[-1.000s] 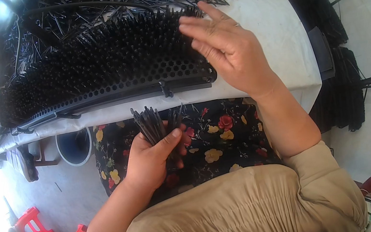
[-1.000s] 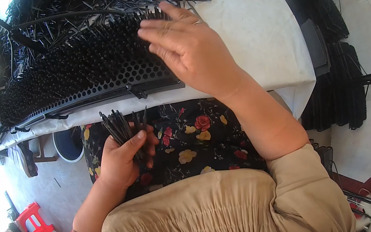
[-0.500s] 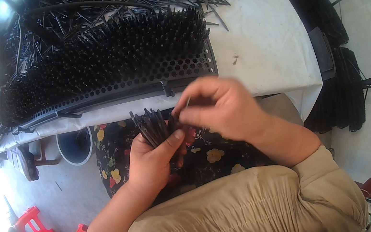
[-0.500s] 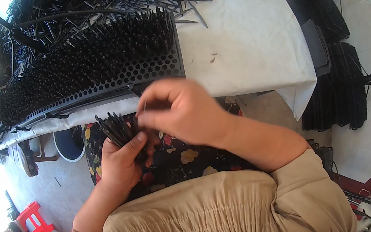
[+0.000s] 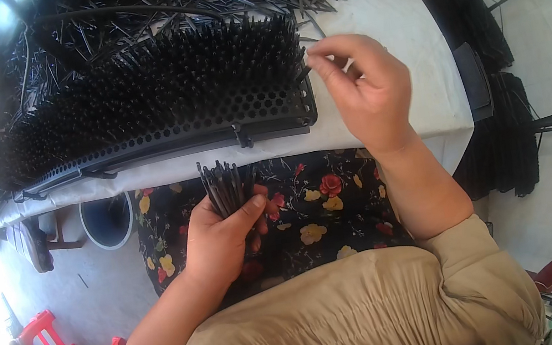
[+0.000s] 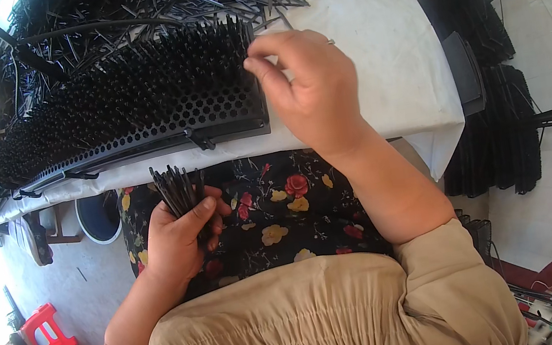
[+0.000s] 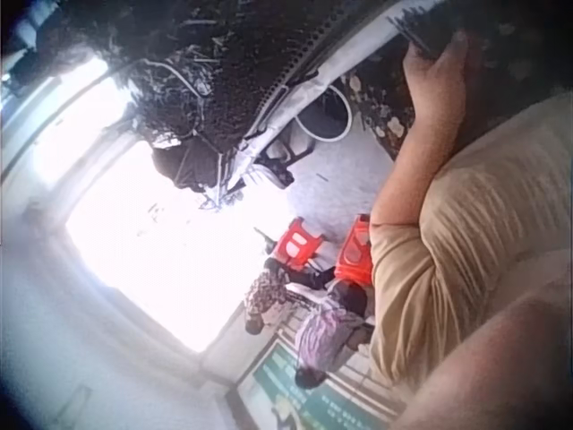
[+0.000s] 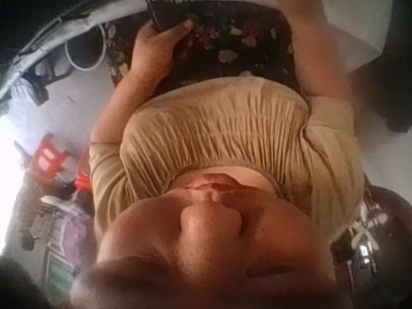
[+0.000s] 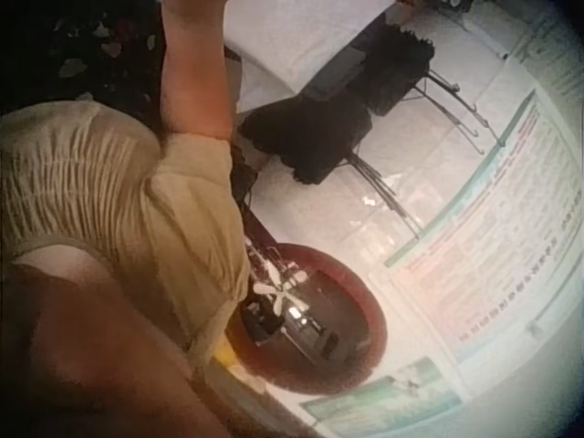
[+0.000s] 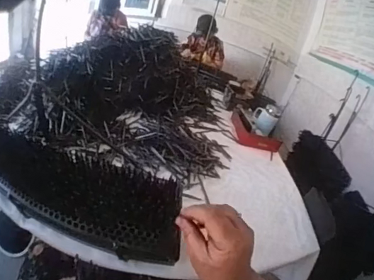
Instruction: The person picks up a bundle of plastic bristles from a table and inserts them one by one into the holes of a perforated board by hand.
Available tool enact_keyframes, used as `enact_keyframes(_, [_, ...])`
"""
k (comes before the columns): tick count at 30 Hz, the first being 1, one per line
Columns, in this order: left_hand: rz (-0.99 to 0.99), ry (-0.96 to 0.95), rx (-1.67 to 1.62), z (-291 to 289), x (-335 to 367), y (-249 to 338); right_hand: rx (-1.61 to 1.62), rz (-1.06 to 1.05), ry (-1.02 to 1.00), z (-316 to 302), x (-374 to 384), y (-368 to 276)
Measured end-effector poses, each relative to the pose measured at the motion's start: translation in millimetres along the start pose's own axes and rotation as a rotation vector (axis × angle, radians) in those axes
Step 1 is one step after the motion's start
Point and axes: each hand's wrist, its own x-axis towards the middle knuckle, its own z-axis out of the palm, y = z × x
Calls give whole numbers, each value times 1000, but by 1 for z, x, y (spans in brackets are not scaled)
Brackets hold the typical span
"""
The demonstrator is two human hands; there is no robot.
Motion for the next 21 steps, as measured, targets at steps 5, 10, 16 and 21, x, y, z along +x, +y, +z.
enact_keyframes(5, [77,40,-65,6,0,-1,-176,-211,-50,5,-1,-1])
enact_keyframes(10, [147,31,-110,0,-1,-6,426,390,-444,10,-34,-61])
enact_keyframes(16, [145,46,-173,3,-7,6,768,550,-391,24,-36,-57])
enact_keyframes(21, [30,55,-130,-8,-2,1,501,151,16,23,-1,-28])
